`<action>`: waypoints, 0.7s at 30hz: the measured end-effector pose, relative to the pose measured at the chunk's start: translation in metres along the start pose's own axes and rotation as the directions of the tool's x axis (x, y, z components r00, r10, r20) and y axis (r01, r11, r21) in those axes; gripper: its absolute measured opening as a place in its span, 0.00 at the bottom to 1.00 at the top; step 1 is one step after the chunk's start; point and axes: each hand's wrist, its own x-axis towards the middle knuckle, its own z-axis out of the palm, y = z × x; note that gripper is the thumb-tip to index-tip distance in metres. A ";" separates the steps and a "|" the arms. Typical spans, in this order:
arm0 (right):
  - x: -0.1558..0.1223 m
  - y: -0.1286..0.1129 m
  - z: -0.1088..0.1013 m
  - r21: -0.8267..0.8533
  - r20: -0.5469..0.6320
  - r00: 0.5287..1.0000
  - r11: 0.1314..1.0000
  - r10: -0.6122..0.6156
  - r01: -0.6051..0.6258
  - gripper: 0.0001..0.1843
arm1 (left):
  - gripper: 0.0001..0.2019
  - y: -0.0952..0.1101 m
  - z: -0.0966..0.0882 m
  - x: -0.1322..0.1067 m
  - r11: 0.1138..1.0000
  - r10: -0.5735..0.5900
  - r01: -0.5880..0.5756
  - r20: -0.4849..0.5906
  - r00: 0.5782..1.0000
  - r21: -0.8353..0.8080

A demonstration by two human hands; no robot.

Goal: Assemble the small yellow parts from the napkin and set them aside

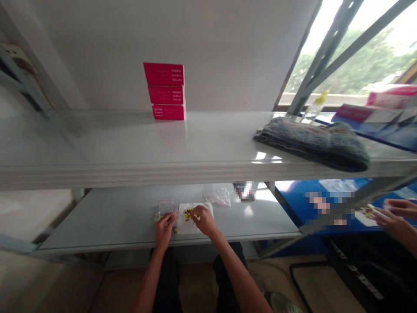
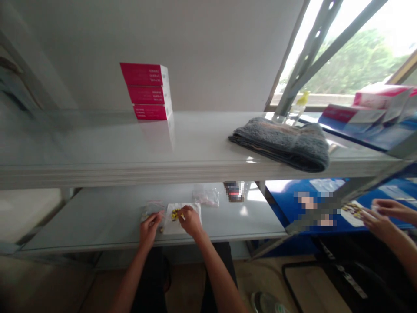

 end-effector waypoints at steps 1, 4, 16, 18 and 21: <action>-0.002 0.000 0.001 -0.064 0.009 1.000 0.998 -0.029 0.030 0.09 | 0.20 0.000 0.000 0.000 1.000 0.000 0.000 -0.004 1.000 -0.010; -0.007 -0.002 0.007 -0.198 0.038 0.998 0.978 -0.059 0.065 0.08 | 0.20 -0.002 0.000 0.000 1.000 0.001 -0.001 -0.001 1.000 -0.016; -0.010 -0.009 0.011 -0.298 0.126 0.990 0.949 -0.066 0.102 0.10 | 0.21 -0.003 0.002 0.000 0.999 -0.021 0.021 0.009 1.000 -0.027; -0.012 -0.008 0.011 -0.254 0.116 0.989 0.960 -0.088 0.115 0.11 | 0.21 -0.005 0.002 0.000 1.000 -0.017 0.017 0.009 1.000 -0.019; -0.011 -0.007 0.011 -0.092 0.017 0.995 0.991 -0.095 0.096 0.12 | 0.20 -0.007 0.001 0.001 1.000 0.001 -0.001 0.015 1.000 0.004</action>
